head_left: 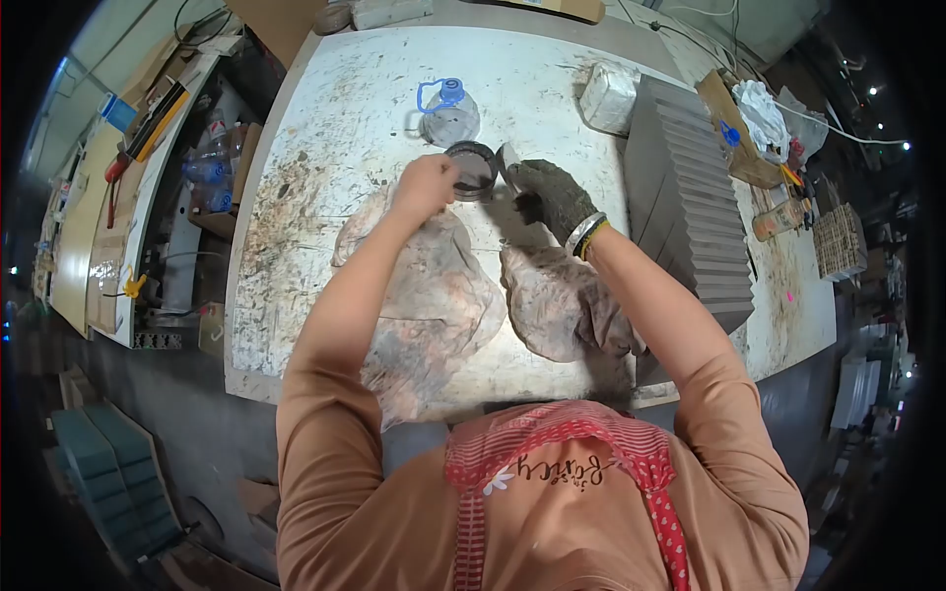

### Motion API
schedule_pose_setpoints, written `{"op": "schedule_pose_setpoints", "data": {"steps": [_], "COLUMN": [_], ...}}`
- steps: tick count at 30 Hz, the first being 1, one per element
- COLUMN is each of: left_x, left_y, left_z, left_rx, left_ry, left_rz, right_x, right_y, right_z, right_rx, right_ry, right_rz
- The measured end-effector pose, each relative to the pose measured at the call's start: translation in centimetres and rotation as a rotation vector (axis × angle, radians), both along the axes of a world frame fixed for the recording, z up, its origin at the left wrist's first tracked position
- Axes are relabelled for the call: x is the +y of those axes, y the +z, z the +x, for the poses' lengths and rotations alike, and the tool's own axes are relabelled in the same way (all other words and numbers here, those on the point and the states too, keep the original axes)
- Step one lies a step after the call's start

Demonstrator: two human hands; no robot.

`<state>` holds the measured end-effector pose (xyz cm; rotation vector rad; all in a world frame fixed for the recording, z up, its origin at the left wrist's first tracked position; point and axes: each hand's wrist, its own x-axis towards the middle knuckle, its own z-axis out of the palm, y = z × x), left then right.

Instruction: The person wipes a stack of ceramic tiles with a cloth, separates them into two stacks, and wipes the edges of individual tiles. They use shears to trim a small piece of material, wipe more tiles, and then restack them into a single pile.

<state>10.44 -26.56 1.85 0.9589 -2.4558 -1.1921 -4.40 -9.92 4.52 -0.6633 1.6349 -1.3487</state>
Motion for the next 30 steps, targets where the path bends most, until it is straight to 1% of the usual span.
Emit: {"op": "schedule_pose_setpoints", "data": {"steps": [1, 2, 3, 4, 5, 6, 7, 9, 10, 11, 12, 15, 16, 17, 19, 20, 21, 23, 24, 25, 27, 28, 29, 30], "left_x": [-0.8, -1.9, -2.1, -2.3, -2.3, -1.9, -1.9, -2.1, -2.0, -2.0, -2.1, -2.5, -2.5, -2.4, -1.9, -1.7, -1.7, -1.7, -1.5, -1.2, -0.5, 0.1, 0.7, 1.4], "left_y": [-0.1, -1.8, -1.7, -1.6, -1.6, -0.9, -1.0, -1.1, -1.1, -1.2, -1.1, -1.9, -1.8, -1.8, -1.7, -1.7, -1.7, -1.8, -1.7, -1.7, -1.4, -1.1, -0.9, -0.7], "left_z": [0.4, 0.7, 1.1, 1.6, 2.0, 2.2, 2.4, 2.8, 2.9, 3.1, 3.3, 3.9, 3.9, 3.8, 3.4, 3.1, 2.9, 2.9, 2.9, 2.9, 2.9, 2.8, 2.7, 2.6], "left_rx": [-0.004, 0.133, 0.131, 0.193, 0.256, 0.284, 0.284, 0.337, 0.34, 0.389, 0.437, 0.427, 0.431, 0.439, 0.447, 0.428, 0.411, 0.423, 0.429, 0.432, 0.466, 0.465, 0.523, 0.579], "left_ry": [0.074, 0.083, 0.084, 0.149, 0.214, 0.265, 0.269, 0.282, 0.284, 0.281, 0.277, 0.302, 0.303, 0.282, 0.26, 0.262, 0.265, 0.284, 0.3, 0.298, 0.357, 0.352, 0.376, 0.4], "left_rz": [0.264, 0.353, 0.355, 0.466, 0.577, 0.644, 0.645, 0.739, 0.739, 0.804, 0.868, 0.881, 0.88, 0.896, 0.914, 0.882, 0.849, 0.845, 0.845, 0.846, 0.892, 0.892, 0.956, 1.019], "right_x": [-0.3, -0.6, -1.0, -1.5, -1.8, -2.2, -2.5, -3.3, -3.9, -4.3, -4.4, -4.8, -4.7, -4.7, -4.8, -4.6, -4.5, -4.2, -4.1, -3.9, -3.3, -3.2, -2.7, -2.0], "right_y": [0.0, 0.0, 0.7, 1.1, 0.9, 0.9, 1.0, 1.4, 1.5, 1.6, 2.6, 2.9, 2.4, 2.1, 2.2, 2.2, 1.8, 0.5, 0.5, 0.3, 0.0, -0.3, -0.6, 0.5], "right_z": [-0.3, -0.5, -0.2, -0.1, -0.3, -0.2, -0.1, -0.2, -0.3, -0.3, 0.2, -0.4, -0.3, -0.2, 0.3, 0.1, -0.2, -1.0, -1.3, -1.5, -1.6, -1.2, -1.1, -0.1], "right_rx": [0.068, 0.067, 0.161, 0.255, 0.252, 0.594, 0.935, 0.988, 1.098, 1.208, 1.256, 1.239, 1.253, 1.255, 1.295, 1.296, 1.299, 1.158, 0.827, 0.831, -0.179, -0.379, -0.38, -0.547], "right_ry": [0.081, 0.081, 0.079, 0.078, 0.08, 0.087, 0.093, 0.127, 0.208, 0.289, 0.37, 0.32, 0.274, 0.276, 0.404, 0.394, 0.395, 0.239, 0.194, 0.193, 0.106, 0.111, 0.106, 0.085], "right_rz": [-0.004, -0.001, 0.104, 0.209, 0.211, 0.139, 0.061, 0.091, 0.083, 0.076, 0.19, 0.229, 0.104, 0.102, 0.14, 0.196, 0.194, 0.191, 0.167, 0.168, 0.089, 0.04, 0.036, 0.024]}}
